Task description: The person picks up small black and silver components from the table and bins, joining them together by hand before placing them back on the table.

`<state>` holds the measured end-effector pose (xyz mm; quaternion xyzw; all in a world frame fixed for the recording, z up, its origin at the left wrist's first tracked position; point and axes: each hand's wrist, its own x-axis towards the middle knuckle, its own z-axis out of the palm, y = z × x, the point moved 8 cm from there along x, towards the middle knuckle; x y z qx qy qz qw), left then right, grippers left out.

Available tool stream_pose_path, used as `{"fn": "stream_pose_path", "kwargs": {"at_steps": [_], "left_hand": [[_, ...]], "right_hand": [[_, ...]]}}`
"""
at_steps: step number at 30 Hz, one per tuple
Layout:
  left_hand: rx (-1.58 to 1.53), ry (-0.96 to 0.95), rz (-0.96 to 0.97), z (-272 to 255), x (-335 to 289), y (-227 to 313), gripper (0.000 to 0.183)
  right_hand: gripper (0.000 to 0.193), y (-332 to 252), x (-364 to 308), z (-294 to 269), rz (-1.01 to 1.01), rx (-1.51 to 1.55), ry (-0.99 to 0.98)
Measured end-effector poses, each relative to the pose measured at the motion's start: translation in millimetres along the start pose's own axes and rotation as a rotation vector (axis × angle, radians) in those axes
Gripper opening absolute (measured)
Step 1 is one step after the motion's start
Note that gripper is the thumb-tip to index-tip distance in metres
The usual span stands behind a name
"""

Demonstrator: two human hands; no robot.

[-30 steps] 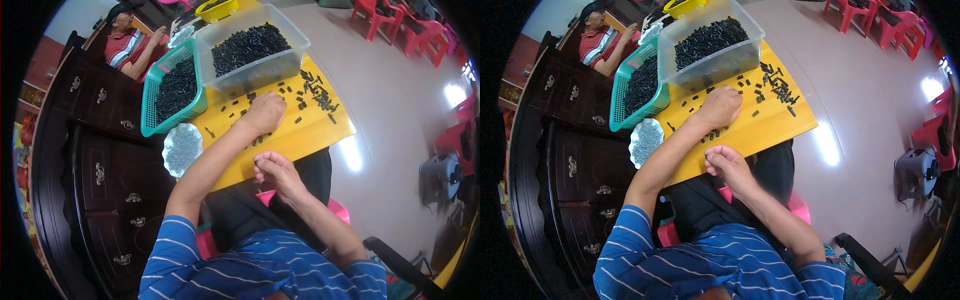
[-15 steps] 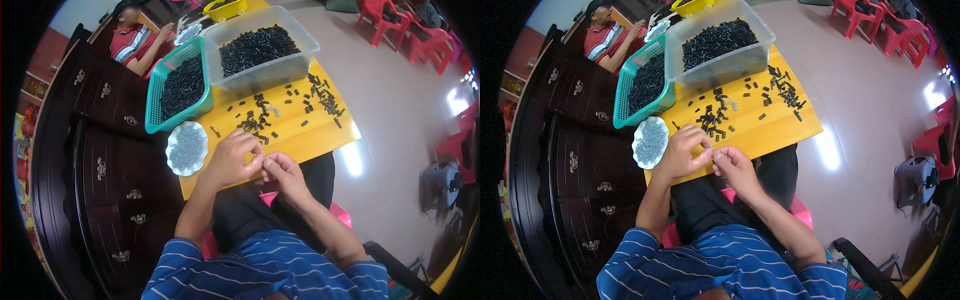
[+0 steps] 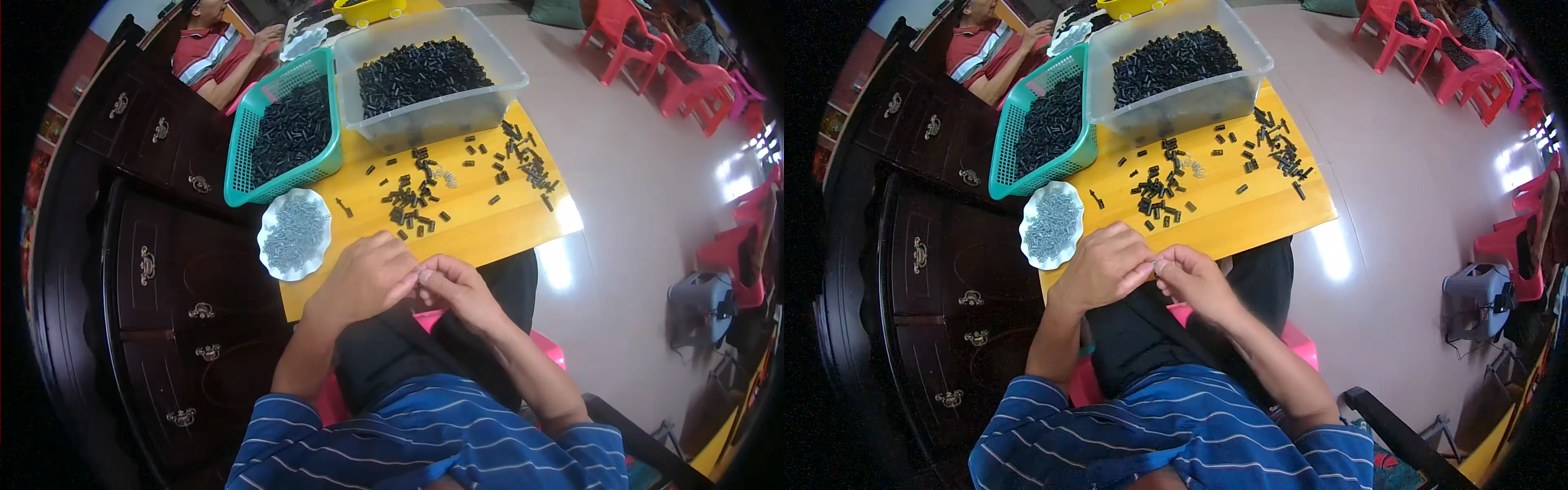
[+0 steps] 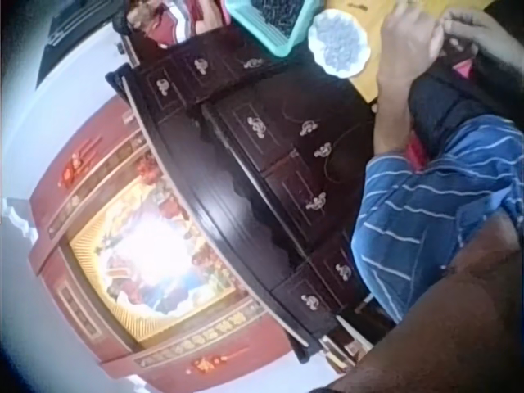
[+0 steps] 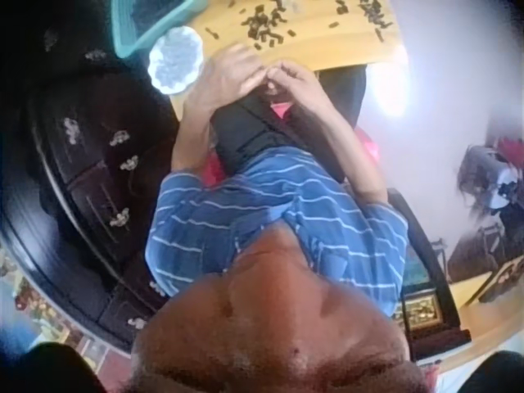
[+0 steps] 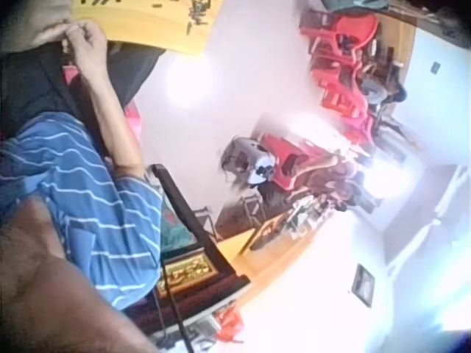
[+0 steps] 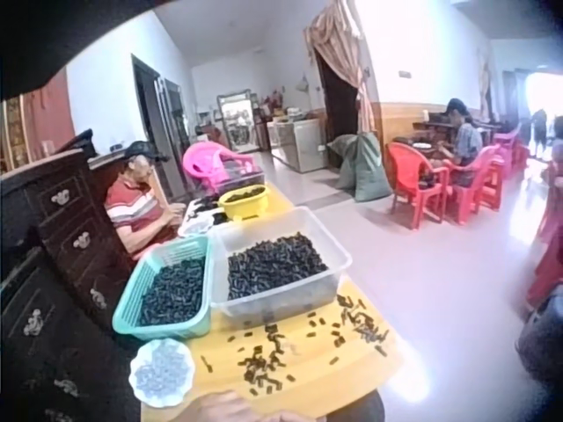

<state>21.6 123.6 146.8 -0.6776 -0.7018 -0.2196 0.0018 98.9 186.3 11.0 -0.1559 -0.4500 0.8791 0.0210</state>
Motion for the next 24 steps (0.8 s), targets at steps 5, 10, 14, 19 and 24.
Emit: {"fn": "stream_pose_path", "kwargs": {"at_steps": [5, 10, 14, 19, 24], "left_hand": [[-0.177, 0.055, -0.017, -5, -3, 2, 0.014], [-0.241, 0.116, -0.057, 6, -11, -1, 0.012], [-0.171, 0.106, -0.075, 5, -9, -2, 0.015], [-0.093, 0.054, -0.064, 3, -4, 3, 0.015], [-0.063, 0.033, -0.017, 2, -7, 8, 0.015]], "right_hand": [[0.01, -4, -4, 2, 0.04, 0.098, -0.046], [0.012, 4, -2, 2, -0.018, 0.146, -0.005], [0.014, 0, -1, 2, -0.063, 0.111, 0.012], [0.018, -1, 0, -2, -0.074, 0.001, 0.006], [0.019, -3, -1, -1, -0.055, -0.026, -0.033]]}}
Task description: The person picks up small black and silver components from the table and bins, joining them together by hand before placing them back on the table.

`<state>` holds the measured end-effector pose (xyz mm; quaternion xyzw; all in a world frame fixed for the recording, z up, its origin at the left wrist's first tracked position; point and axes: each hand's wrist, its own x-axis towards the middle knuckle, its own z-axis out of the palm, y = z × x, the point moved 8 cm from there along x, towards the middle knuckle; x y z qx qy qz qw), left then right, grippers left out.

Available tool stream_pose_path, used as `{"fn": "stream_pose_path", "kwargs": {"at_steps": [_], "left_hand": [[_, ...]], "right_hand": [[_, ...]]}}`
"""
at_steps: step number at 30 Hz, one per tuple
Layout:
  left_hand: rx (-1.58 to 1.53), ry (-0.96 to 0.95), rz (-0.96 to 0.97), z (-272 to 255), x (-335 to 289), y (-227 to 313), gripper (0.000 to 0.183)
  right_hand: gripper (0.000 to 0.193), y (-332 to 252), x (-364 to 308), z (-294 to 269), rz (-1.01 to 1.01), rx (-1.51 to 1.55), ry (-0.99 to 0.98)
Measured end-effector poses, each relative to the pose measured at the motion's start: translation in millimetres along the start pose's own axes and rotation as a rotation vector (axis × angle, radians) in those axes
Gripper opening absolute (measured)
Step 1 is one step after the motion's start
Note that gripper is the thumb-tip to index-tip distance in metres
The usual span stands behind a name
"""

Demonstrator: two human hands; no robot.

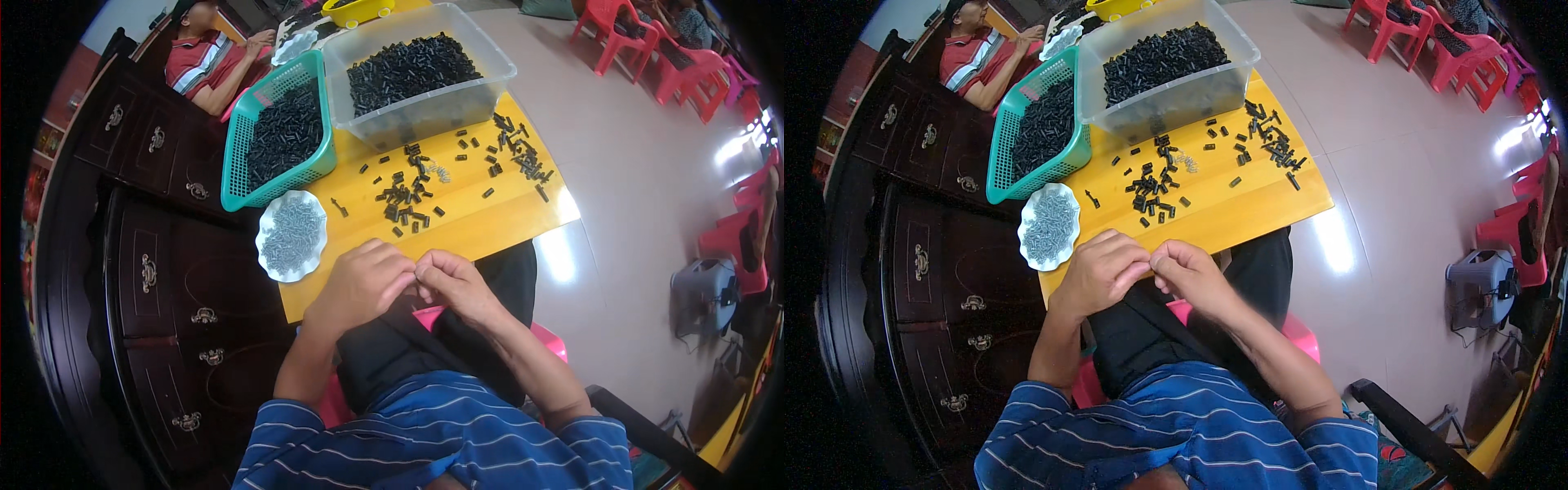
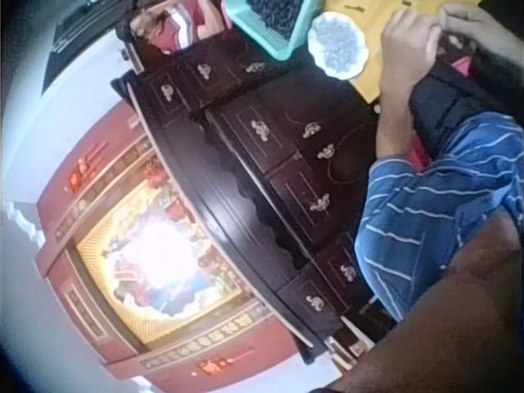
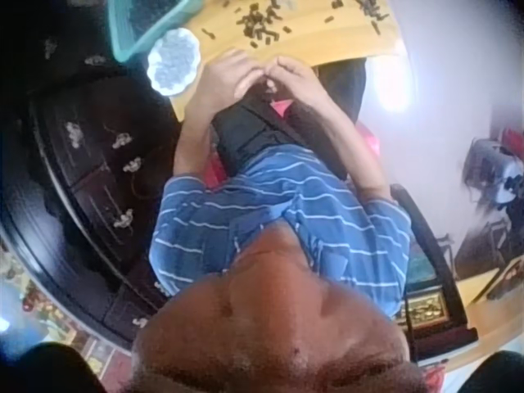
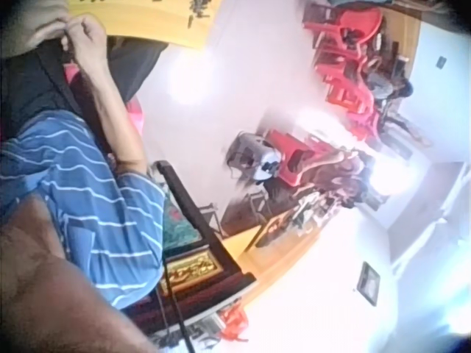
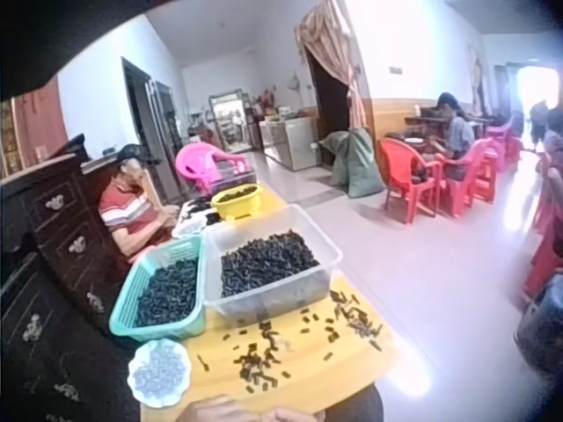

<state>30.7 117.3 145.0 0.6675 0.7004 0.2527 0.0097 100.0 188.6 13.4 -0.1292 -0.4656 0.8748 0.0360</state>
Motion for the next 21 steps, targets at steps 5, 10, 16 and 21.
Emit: {"fn": "stream_pose_path", "kwargs": {"at_steps": [5, 10, 16, 21], "left_hand": [[-0.106, 0.051, -0.071, 6, -9, -10, 0.017], [-0.177, 0.164, -0.158, 5, -8, -4, 0.013], [-0.205, 0.155, -0.22, 9, -12, -18, 0.013], [-0.225, 0.126, -0.229, 7, -11, -21, 0.011]], "right_hand": [[0.019, -1, 1, 2, -0.053, 0.016, 0.04], [0.021, -5, -2, -1, -0.046, 0.05, 0.116], [0.018, -4, -1, 0, -0.067, 0.013, 0.087], [0.016, -8, -2, 1, -0.061, 0.006, 0.046]]}}
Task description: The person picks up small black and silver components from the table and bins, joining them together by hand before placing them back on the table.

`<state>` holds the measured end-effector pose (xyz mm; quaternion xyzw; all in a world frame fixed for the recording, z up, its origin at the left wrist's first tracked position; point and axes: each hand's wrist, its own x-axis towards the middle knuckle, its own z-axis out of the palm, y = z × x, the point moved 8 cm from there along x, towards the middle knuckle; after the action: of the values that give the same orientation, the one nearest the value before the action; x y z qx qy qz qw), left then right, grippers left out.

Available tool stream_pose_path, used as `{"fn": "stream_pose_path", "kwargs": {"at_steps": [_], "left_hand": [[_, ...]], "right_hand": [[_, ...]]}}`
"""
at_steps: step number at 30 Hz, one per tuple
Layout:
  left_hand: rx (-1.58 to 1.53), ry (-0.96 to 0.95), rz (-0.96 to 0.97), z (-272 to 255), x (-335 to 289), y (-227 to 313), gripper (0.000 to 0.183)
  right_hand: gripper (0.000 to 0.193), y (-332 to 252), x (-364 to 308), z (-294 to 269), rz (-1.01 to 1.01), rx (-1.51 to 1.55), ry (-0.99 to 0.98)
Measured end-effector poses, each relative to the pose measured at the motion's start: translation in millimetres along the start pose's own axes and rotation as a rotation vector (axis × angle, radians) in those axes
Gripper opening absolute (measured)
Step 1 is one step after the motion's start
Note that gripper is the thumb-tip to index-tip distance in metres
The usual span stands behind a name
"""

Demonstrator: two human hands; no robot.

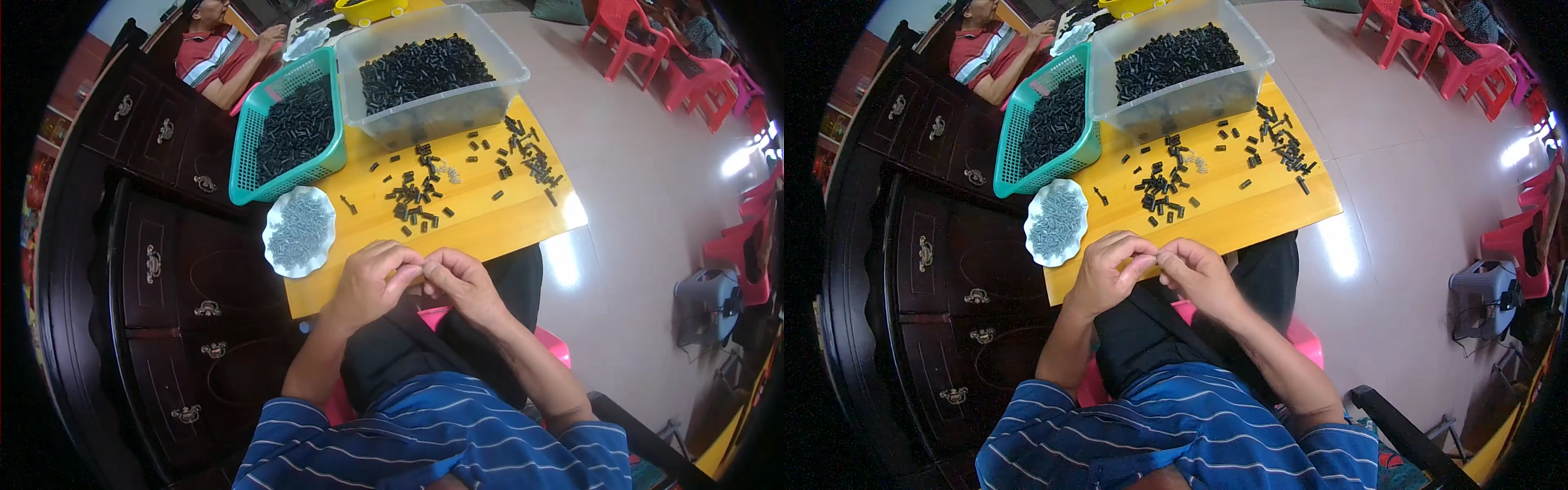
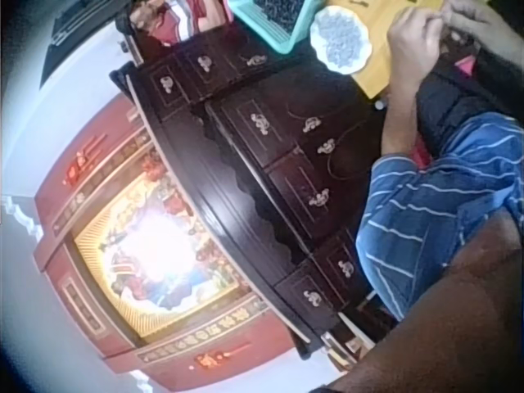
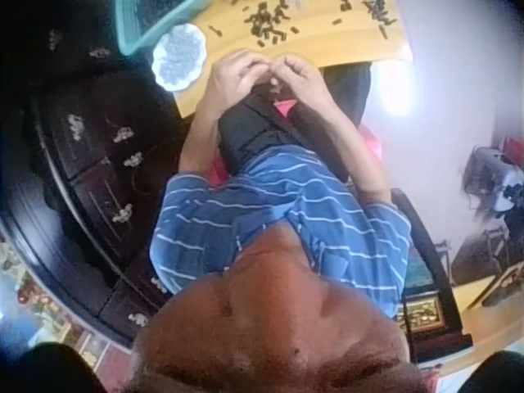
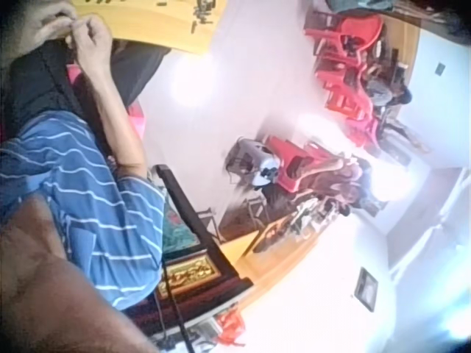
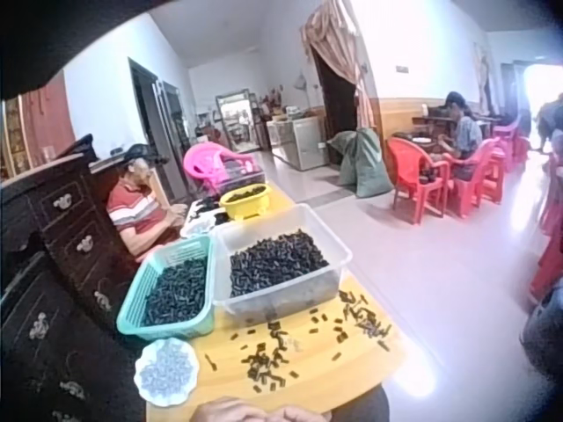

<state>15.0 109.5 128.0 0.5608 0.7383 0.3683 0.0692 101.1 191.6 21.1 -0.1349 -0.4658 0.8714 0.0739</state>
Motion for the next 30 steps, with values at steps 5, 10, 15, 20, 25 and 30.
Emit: {"fn": "stream_pose_path", "kwargs": {"at_steps": [5, 10, 15, 20, 25, 30], "left_hand": [[-0.134, 0.015, -0.067, 0, -1, -5, 0.007], [-0.16, 0.005, -0.166, 6, -6, -12, 0.008], [-0.19, -0.029, -0.22, 18, -11, -23, 0.012], [-0.216, -0.086, -0.255, 24, -10, -23, 0.015], [-0.225, -0.032, -0.185, 21, -8, -16, 0.015], [-0.188, 0.009, -0.053, 17, -3, -8, 0.011]], "right_hand": [[0.015, -3, -1, 0, -0.002, 0.019, -0.022], [0.013, -7, -1, -4, -0.164, -0.218, 0.108], [0.012, -38, -10, 2, -0.348, -0.595, 0.227], [0.012, -48, -13, 4, -0.388, -0.692, 0.232], [0.011, -23, -5, -6, -0.182, -0.312, 0.13], [0.012, -16, 0, -6, 0.011, -0.003, 0.042]]}}
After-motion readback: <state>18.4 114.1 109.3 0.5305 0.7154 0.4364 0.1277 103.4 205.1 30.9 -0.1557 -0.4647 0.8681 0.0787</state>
